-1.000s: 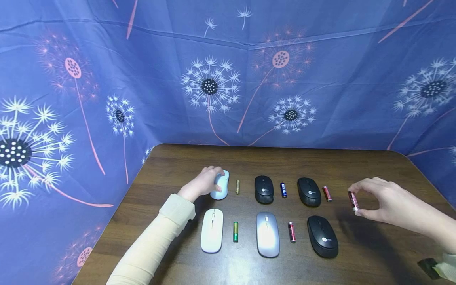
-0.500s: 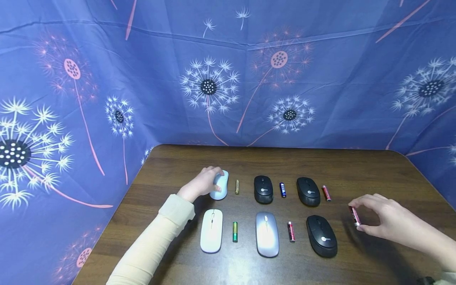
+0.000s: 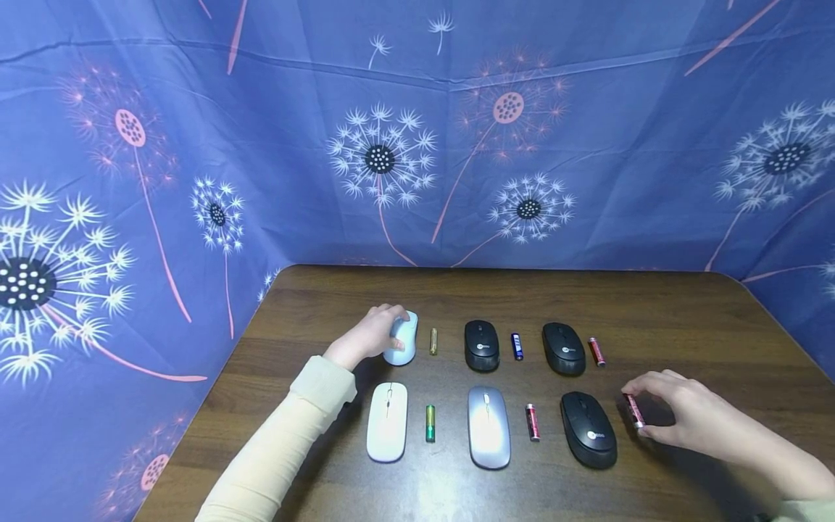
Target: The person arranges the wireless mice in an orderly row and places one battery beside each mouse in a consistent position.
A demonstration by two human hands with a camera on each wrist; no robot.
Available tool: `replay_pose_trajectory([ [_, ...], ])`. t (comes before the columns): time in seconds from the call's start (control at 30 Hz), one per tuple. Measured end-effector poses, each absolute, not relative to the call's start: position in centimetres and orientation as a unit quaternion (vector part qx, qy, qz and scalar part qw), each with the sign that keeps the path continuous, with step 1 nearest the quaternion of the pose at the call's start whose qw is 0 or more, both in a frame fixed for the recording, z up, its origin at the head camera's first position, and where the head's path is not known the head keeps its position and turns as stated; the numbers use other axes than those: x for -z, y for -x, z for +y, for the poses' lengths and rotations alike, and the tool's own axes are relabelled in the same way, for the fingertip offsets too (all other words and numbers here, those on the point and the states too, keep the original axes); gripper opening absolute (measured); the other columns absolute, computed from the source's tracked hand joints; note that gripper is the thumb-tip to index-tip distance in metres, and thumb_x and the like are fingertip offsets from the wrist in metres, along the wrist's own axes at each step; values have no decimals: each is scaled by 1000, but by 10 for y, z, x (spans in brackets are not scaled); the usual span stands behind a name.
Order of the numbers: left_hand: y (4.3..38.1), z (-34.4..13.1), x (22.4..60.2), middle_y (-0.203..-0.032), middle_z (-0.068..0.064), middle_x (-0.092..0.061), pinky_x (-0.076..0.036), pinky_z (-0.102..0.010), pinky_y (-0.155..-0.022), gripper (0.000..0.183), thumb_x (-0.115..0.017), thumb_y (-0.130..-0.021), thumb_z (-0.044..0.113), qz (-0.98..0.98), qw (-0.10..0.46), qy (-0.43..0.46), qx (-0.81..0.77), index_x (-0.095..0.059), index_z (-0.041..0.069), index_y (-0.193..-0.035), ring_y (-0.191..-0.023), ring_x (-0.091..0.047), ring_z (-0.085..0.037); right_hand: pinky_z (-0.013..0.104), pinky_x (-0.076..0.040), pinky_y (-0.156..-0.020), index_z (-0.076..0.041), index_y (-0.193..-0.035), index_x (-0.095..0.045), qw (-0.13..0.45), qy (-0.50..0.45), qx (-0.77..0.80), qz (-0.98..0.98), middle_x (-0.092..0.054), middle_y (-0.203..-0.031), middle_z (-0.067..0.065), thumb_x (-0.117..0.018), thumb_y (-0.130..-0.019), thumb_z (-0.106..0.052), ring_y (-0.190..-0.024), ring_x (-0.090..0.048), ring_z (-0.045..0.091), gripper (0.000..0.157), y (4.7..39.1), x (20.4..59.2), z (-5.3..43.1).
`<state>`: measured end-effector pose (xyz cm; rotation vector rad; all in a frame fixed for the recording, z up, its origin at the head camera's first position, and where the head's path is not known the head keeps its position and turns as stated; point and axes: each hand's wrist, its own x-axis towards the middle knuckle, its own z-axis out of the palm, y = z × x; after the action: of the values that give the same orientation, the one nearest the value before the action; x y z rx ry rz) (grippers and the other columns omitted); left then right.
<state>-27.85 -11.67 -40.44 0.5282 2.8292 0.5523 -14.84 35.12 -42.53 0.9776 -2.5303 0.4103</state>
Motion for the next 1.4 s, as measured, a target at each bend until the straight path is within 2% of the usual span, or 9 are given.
replay_pose_trajectory([
  [0.33, 279, -117, 405, -135, -16, -49, -40, -44, -100, 50, -75, -79, 16, 959, 104, -184, -188, -55, 10, -125, -122, -42, -34, 1, -37, -73, -14, -96, -65, 176, -353, -176, -902, -64, -91, -8, -89, -42, -12, -86, -55, 1, 59, 151, 442, 352],
  [0.9, 281, -117, 405, -134, -15, -49, -41, -44, -99, 50, -75, -80, 17, 960, 100, -187, -184, -54, 10, -125, -121, -43, -33, 5, -38, -70, -19, -94, -66, 178, -342, -135, -913, -64, -89, -12, -90, -40, -18, -81, -57, 4, 59, 152, 450, 352],
  [1.13, 281, -117, 406, -134, -16, -49, -41, -44, -99, 50, -75, -80, 17, 960, 99, -188, -182, -55, 10, -125, -121, -43, -34, 4, -38, -69, -19, -95, -66, 168, -333, -136, -918, -63, -90, -12, -90, -43, -17, -80, -57, 4, 58, 150, 449, 351],
  [1.4, 279, -118, 405, -134, -15, -49, -41, -43, -98, 50, -75, -80, 17, 960, 103, -180, -188, -55, 11, -125, -121, -43, -33, 9, -41, -68, -21, -95, -65, 169, -326, -119, -923, -62, -92, -13, -90, -41, -21, -82, -58, 5, 59, 150, 448, 351],
])
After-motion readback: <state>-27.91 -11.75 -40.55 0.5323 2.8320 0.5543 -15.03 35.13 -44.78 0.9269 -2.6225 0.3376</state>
